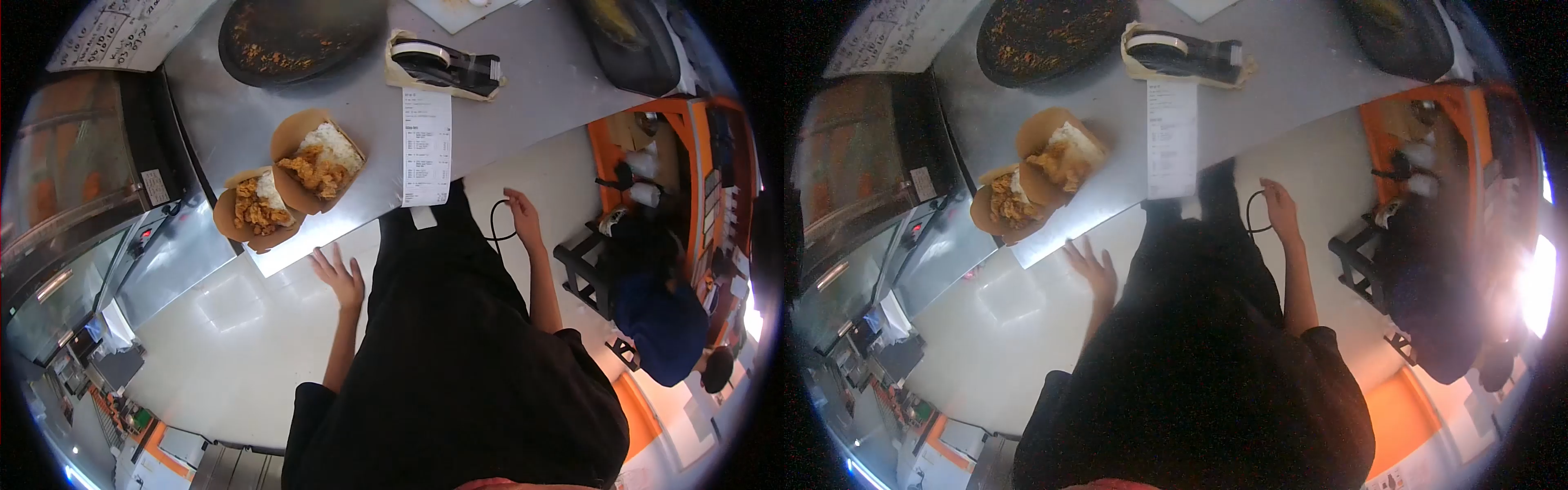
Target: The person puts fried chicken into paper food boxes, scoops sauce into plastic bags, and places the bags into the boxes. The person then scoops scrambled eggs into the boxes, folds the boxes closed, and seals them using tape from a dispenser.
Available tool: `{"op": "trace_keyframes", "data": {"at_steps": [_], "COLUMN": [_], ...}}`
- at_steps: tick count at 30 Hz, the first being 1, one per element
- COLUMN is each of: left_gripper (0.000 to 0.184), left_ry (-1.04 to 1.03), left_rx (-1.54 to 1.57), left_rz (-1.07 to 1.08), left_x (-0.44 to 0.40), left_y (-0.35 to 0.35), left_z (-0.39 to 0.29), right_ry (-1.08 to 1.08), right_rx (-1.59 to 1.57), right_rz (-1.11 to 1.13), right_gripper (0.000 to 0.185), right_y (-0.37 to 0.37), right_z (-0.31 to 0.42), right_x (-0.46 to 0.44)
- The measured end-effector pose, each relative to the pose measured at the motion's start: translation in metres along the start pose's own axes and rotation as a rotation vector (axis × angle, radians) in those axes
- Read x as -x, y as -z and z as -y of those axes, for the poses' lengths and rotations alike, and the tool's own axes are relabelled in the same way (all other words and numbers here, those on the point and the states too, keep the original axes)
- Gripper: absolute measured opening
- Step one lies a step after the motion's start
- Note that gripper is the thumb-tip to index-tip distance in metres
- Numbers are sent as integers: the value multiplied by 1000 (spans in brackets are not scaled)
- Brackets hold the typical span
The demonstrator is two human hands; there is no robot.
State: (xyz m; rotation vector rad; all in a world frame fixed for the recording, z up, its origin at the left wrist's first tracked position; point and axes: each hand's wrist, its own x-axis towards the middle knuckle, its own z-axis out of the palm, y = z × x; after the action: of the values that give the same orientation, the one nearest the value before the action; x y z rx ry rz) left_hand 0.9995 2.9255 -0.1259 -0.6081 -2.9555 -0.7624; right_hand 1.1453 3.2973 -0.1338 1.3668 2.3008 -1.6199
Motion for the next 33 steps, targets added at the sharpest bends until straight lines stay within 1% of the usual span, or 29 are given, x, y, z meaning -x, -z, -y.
{"op": "trace_keyframes", "data": {"at_steps": [1, 3, 5, 6, 7, 8, 10, 11, 12, 13, 14, 16, 18, 19, 20, 22, 25, 28, 31, 33], "left_gripper": [57, 56, 54, 60, 61, 64, 63, 63, 62, 61, 60, 59, 58, 57, 44, 45, 50, 40, 32, 30], "left_ry": [113, 250, 660, 932, 1132, 1307, 1519, 1612, 1621, 1532, 1400, 1149, 1006, 900, 974, 1000, 871, 539, 384, 323], "left_rx": [-12, -49, -193, -41, 278, 612, 1044, 1255, 1360, 1347, 1251, 980, 955, 1003, 1014, 965, 744, 415, 312, 274], "left_rz": [139, 223, 646, 909, 908, 883, 814, 774, 746, 736, 718, 654, 600, 575, 599, 630, 599, 697, 810, 807], "left_x": [19, 66, 111, 138, 171, 185, 166, 154, 136, 115, 92, 49, 22, 18, 4, -2, 14, 53, 61, 67], "left_y": [-11, -51, -89, -126, -163, -188, -204, -209, -208, -208, -200, -176, -168, -172, -163, -161, -172, -203, -194, -195], "left_z": [-2, 7, 19, 46, 63, 62, 13, -15, -42, -68, -95, -142, -164, -158, -168, -165, -150, -100, -109, -116], "right_ry": [-51, -142, -253, -249, -190, -314, -568, -343, -113, -255, -401, -370, -344, -317, -292, -207, -133, -182, -200, -247], "right_rx": [14, 226, 134, 62, -13, -90, -258, -225, -192, -422, -648, -967, -1239, -1328, -1414, -1410, -1512, -1762, -1544, -1480], "right_rz": [43, 133, 305, 338, 294, 246, 145, 169, 186, 101, 18, -192, -259, -281, -305, -304, -239, -258, -367, -362], "right_gripper": [32, 39, 41, 40, 38, 38, 38, 39, 41, 42, 44, 44, 45, 46, 48, 53, 55, 52, 48, 46], "right_y": [-2, 0, 12, 25, 38, 57, 96, 118, 142, 167, 195, 242, 285, 303, 320, 336, 346, 347, 342, 342], "right_z": [-39, -110, -158, -166, -179, -182, -189, -225, -264, -265, -254, -222, -173, -159, -147, -102, -62, -29, -13, -7], "right_x": [-8, -1, 22, 26, 30, 24, 8, -5, -21, -41, -64, -99, -134, -155, -176, -198, -230, -258, -278, -285]}}
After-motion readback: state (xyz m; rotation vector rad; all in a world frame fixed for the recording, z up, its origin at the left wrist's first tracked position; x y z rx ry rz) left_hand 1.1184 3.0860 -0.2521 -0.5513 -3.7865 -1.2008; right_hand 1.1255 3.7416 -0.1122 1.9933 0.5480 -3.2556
